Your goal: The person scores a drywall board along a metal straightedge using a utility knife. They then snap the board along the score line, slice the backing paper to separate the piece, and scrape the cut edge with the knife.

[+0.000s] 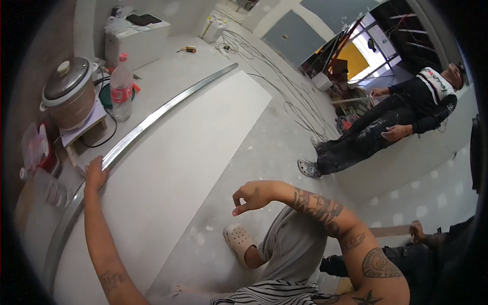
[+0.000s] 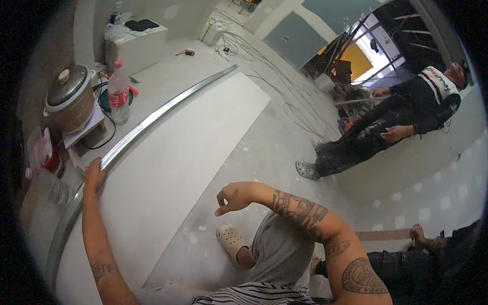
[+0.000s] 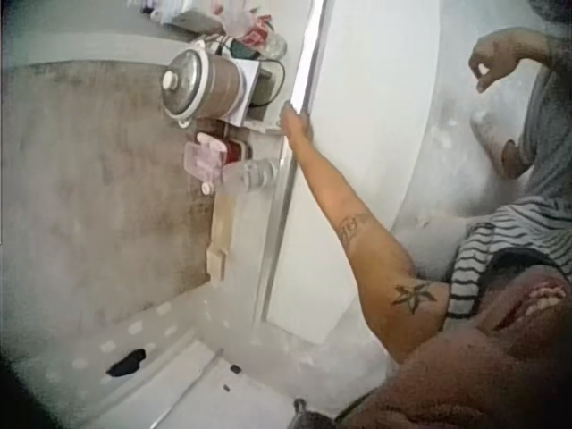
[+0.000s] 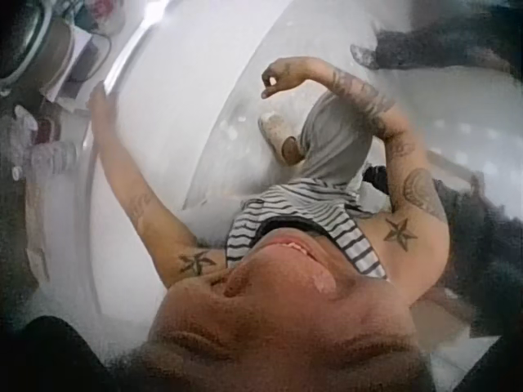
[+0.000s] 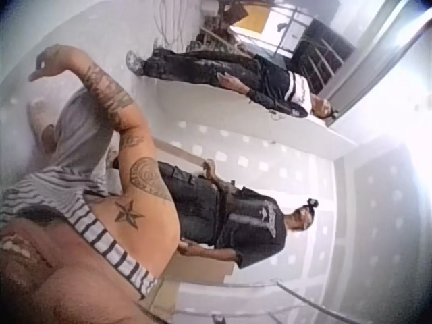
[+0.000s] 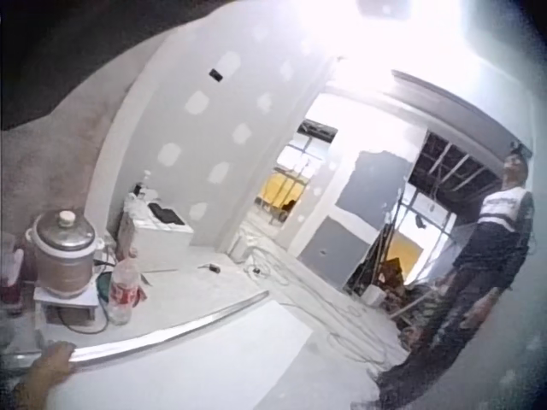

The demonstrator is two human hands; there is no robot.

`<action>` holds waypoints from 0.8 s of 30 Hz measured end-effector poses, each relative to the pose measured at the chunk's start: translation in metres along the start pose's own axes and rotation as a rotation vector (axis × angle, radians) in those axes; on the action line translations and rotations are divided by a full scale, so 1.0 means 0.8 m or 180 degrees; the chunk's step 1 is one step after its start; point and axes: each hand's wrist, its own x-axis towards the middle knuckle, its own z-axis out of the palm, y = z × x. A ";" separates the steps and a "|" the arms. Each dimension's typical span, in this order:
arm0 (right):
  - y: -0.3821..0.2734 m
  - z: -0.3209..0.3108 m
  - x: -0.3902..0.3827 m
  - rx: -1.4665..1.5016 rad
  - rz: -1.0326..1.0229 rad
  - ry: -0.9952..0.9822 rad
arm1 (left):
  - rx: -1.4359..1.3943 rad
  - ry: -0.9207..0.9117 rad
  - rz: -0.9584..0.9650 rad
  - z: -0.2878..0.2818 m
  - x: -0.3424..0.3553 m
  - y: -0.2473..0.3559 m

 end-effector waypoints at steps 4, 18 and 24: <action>0.013 0.006 -0.002 0.0170 -0.0024 0.0050 | 0.0357 -0.0002 -0.0134 0.033 0.007 -0.042; 0.006 0.009 -0.009 0.0441 -0.1105 0.1912 | 0.1128 -0.0131 0.0564 0.073 -0.127 0.005; 0.035 0.012 0.117 -0.1305 -0.1323 0.1486 | 0.0252 -0.0872 0.0598 0.077 -0.183 0.064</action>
